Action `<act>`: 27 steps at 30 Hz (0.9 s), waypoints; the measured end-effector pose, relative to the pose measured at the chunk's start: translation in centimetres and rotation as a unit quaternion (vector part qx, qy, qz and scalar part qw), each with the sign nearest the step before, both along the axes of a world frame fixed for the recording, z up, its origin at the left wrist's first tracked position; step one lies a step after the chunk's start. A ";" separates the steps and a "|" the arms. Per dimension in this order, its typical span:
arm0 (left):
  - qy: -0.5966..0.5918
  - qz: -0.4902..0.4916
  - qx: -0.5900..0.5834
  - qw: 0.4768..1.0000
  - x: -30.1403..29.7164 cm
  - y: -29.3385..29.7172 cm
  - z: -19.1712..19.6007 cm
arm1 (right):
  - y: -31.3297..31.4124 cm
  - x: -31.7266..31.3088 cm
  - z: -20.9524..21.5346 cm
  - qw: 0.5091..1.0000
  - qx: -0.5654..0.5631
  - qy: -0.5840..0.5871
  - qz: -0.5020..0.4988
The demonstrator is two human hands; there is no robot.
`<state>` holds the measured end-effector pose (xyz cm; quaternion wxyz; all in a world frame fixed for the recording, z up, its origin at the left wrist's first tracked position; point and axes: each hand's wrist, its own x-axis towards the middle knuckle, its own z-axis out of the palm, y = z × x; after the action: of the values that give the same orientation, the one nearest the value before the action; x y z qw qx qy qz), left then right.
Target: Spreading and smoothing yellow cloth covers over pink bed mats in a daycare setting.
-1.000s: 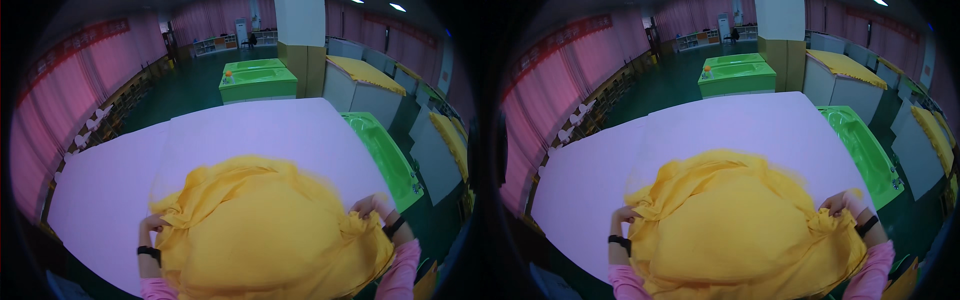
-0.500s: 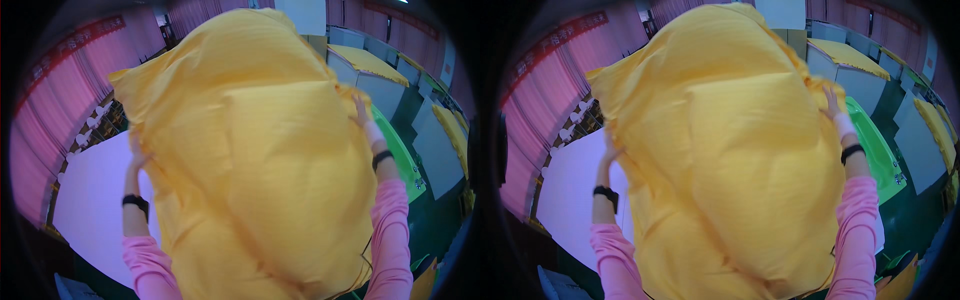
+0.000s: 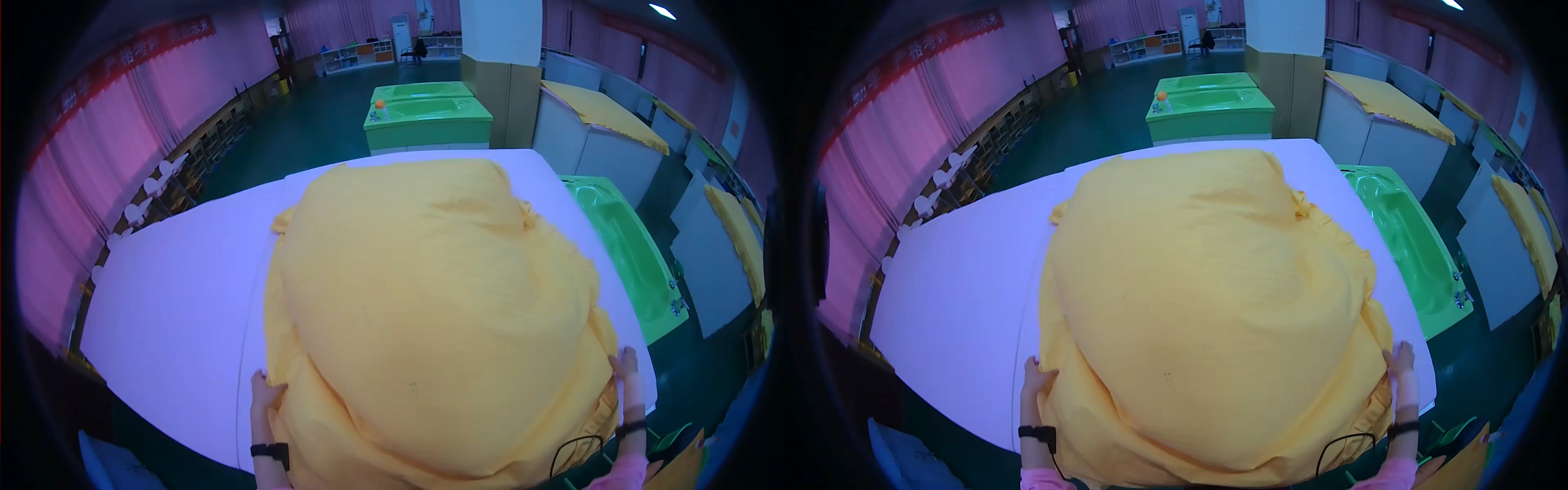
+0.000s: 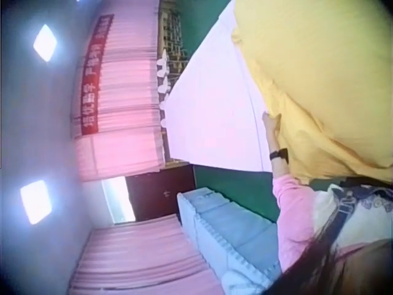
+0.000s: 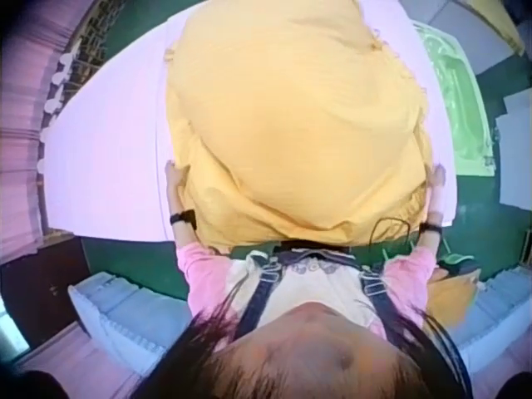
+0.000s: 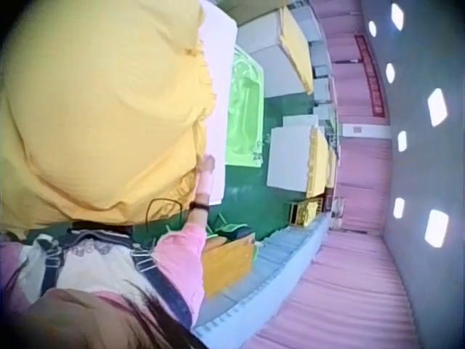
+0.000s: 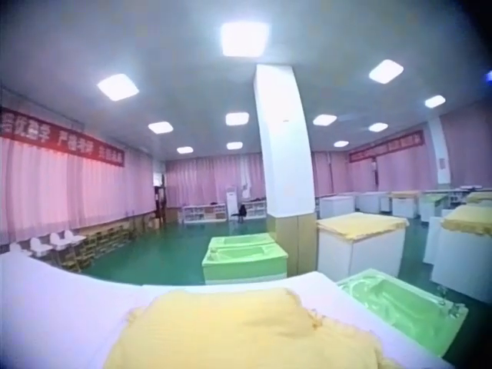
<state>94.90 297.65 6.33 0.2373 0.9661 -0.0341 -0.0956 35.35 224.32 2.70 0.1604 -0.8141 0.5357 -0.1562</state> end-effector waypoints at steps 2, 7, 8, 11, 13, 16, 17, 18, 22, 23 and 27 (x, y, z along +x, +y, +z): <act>0.131 0.078 -0.181 0.972 -5.2 2.0 0.7 | 2.6 -3.3 0.8 0.991 0.109 -0.054 -0.054; 0.346 0.008 -0.351 0.870 -13.6 6.2 3.2 | 11.0 -4.9 5.5 0.915 0.367 -0.168 0.028; 0.427 0.022 -0.376 0.822 -14.7 7.5 3.3 | 12.3 -4.9 6.9 0.894 0.408 -0.183 0.033; 0.404 0.061 -0.379 0.830 -16.2 9.5 3.0 | 15.5 -3.0 9.7 0.791 0.525 -0.300 0.092; 0.354 0.057 -0.332 0.872 -16.4 11.1 2.4 | 14.6 -5.0 8.1 0.838 0.472 -0.267 0.057; 0.296 0.106 -0.434 0.844 -15.4 12.8 5.1 | 9.3 -11.7 6.3 0.899 0.332 -0.279 -0.055; 0.296 0.106 -0.432 0.845 -16.0 13.5 6.0 | 6.7 -14.2 6.5 0.902 0.295 -0.314 -0.037; 0.219 0.140 -0.589 0.765 -16.5 13.7 7.1 | 4.2 -16.6 6.6 0.901 0.258 -0.349 -0.022; 0.095 0.174 -0.700 0.686 -16.3 18.7 7.6 | -5.1 -26.8 1.1 0.959 0.030 -0.256 -0.114; 0.113 0.169 -0.711 0.673 -15.5 20.5 5.0 | -7.2 -29.9 2.0 0.975 -0.056 -0.163 -0.138; -0.206 0.201 -0.178 0.941 -12.9 27.0 -3.0 | -3.6 -29.2 -7.9 0.983 0.046 -0.092 -0.153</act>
<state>81.99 324.68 3.37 0.4075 0.8934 0.0959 0.1627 6.18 220.68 -5.20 0.2210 -0.6965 0.6433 -0.2285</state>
